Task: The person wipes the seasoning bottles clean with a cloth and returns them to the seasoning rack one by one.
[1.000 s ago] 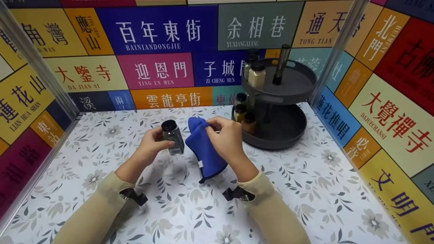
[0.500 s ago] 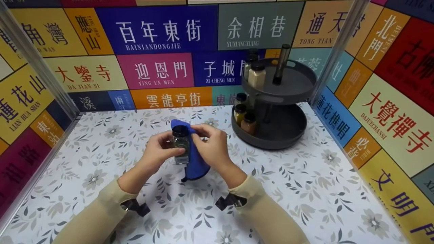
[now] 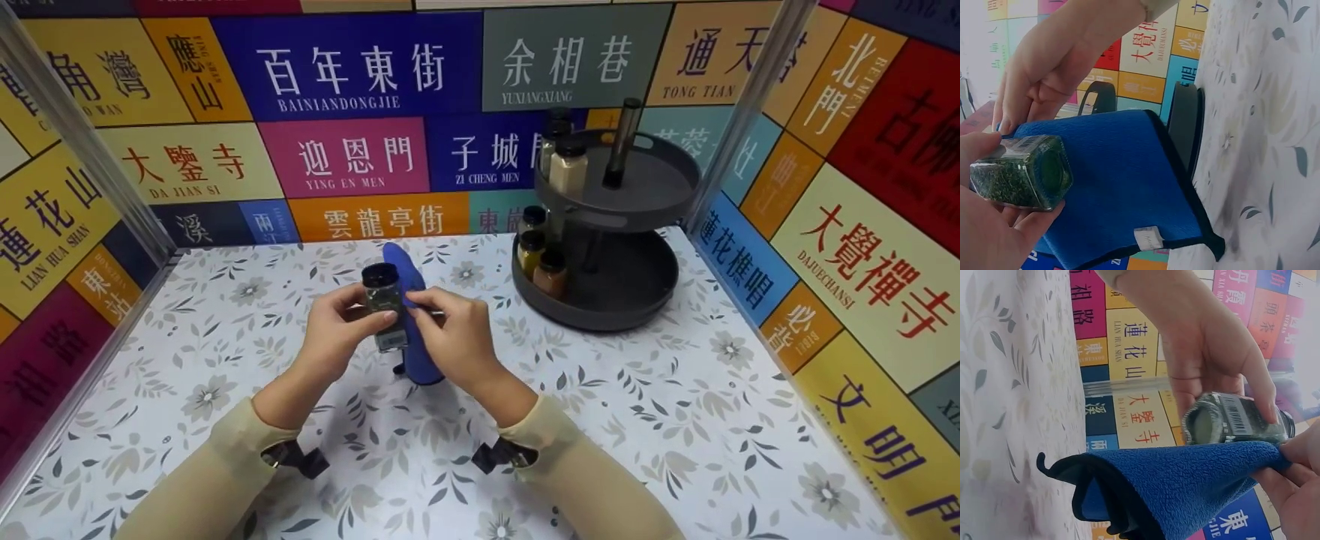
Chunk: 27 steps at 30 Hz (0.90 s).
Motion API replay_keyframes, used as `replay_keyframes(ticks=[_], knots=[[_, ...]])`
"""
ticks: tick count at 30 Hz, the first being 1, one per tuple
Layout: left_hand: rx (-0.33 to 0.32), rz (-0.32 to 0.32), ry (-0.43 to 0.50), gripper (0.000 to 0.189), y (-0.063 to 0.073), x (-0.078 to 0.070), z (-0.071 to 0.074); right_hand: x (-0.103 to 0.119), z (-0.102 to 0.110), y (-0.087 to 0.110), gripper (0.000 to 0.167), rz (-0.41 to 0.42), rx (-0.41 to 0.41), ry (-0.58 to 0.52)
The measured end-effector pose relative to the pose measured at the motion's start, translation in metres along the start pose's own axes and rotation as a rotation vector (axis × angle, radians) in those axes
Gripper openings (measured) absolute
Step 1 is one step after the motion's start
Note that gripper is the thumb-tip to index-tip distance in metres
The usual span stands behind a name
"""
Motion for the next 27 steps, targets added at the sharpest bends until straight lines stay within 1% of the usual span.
replay_keyframes(ticks=[3, 6, 9, 12, 15, 17, 20, 22, 25, 27], knots=[[-0.034, -0.013, 0.029, 0.037, -0.003, -0.005, 0.006, 0.003, -0.004, 0.003, 0.016, 0.024, 0.032, 0.026], [-0.048, -0.024, 0.067, 0.037, -0.004, -0.009, 0.009, 0.005, -0.005, 0.006, 0.02, 0.03, 0.053, 0.064], [-0.054, -0.031, 0.097, 0.037, -0.002, -0.013, 0.014, 0.008, -0.008, 0.006, 0.023, 0.025, 0.078, 0.09], [-0.068, -0.033, 0.115, 0.038, 0.002, -0.014, 0.02, 0.009, -0.013, 0.006, 0.022, -0.013, 0.106, 0.082], [-0.061, -0.039, 0.113, 0.038, 0.004, -0.014, 0.019, 0.007, -0.012, 0.004, 0.02, -0.073, 0.112, 0.061], [-0.04, -0.051, 0.091, 0.035, 0.005, -0.013, 0.015, 0.004, -0.008, 0.003, 0.02, -0.107, 0.102, 0.053], [0.013, -0.066, 0.042, 0.032, 0.006, -0.01, 0.005, 0.003, 0.001, 0.0, 0.02, -0.124, 0.063, 0.038], [0.058, -0.072, 0.001, 0.03, 0.007, -0.008, -0.003, 0.005, 0.01, -0.004, 0.019, -0.115, 0.01, 0.028], [0.133, -0.056, -0.037, 0.03, 0.008, -0.004, -0.015, 0.008, 0.022, -0.008, 0.017, -0.09, -0.075, 0.004], [0.165, -0.049, -0.052, 0.029, 0.008, -0.002, -0.021, 0.01, 0.027, -0.009, 0.016, -0.076, -0.103, -0.005]])
Point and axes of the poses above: each hand's wrist, its own y-axis away from the middle knuckle, its own z-axis out of the back of the hand, x = y × z, the point moved 8 cm from there along -y, towards the middle knuckle, and after that the axes turned 14 degrees about z, right-handed, at the moved point
